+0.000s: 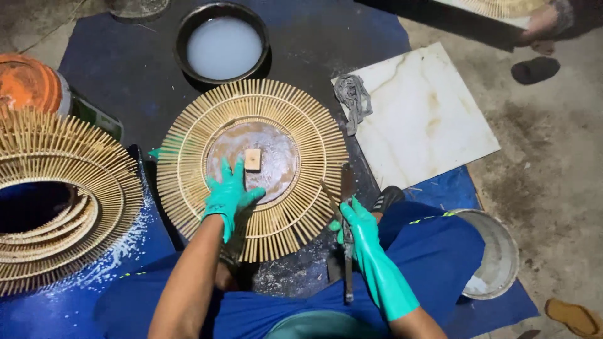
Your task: The recorder is assembling and cleaning circular bamboo decorative mirrors, using a brush and liquid on the bamboo slats.
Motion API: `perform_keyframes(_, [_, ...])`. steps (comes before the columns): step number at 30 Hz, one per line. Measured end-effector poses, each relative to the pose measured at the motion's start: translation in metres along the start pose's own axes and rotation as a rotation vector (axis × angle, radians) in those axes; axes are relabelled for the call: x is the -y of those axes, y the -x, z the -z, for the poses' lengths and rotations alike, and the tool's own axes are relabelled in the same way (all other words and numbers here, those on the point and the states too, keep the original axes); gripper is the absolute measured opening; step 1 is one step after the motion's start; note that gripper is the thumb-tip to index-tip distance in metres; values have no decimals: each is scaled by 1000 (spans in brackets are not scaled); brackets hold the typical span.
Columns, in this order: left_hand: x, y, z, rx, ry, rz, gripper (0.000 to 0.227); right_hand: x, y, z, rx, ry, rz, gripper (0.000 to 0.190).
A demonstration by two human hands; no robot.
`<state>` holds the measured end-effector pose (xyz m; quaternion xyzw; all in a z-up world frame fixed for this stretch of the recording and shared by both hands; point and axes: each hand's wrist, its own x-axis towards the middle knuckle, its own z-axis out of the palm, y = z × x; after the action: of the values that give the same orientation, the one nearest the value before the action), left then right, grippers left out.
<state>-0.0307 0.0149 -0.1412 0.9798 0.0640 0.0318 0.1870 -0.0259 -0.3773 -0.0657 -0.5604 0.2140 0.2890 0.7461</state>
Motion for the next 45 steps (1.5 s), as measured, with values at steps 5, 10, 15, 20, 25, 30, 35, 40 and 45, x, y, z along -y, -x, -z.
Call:
perform_keyframes(5, [-67, -10, 86, 450, 11, 466, 125, 8, 2, -6, 127, 140, -129, 28])
perform_keyframes(10, [-73, -10, 101, 513, 38, 505, 126, 4, 15, -14, 70, 91, -65, 27])
perform_keyframes(15, [-59, -13, 95, 505, 27, 429, 123, 4, 0, -10, 12, 31, 37, 27])
perform_keyframes(20, [-38, -8, 68, 438, -19, 414, 113, -3, -5, -9, 189, 27, -110, 27])
perform_keyframes(25, [-43, -4, 77, 433, 18, 453, 100, 2, -4, -20, 239, 60, -166, 27])
perform_keyframes(30, [-36, 7, 67, 328, -34, 392, 75, 16, 1, -23, 101, -2, -89, 31])
perform_keyframes(35, [-79, 71, 76, 270, 33, 165, 94, 136, 118, -31, -179, -115, 304, 26])
perform_keyframes(40, [-123, 127, 64, 402, -81, 70, 125, 208, 172, 48, -539, -136, 656, 23])
perform_keyframes(45, [-107, 158, 26, 101, -1051, -294, 79, 153, 124, 203, -924, 72, 628, 19])
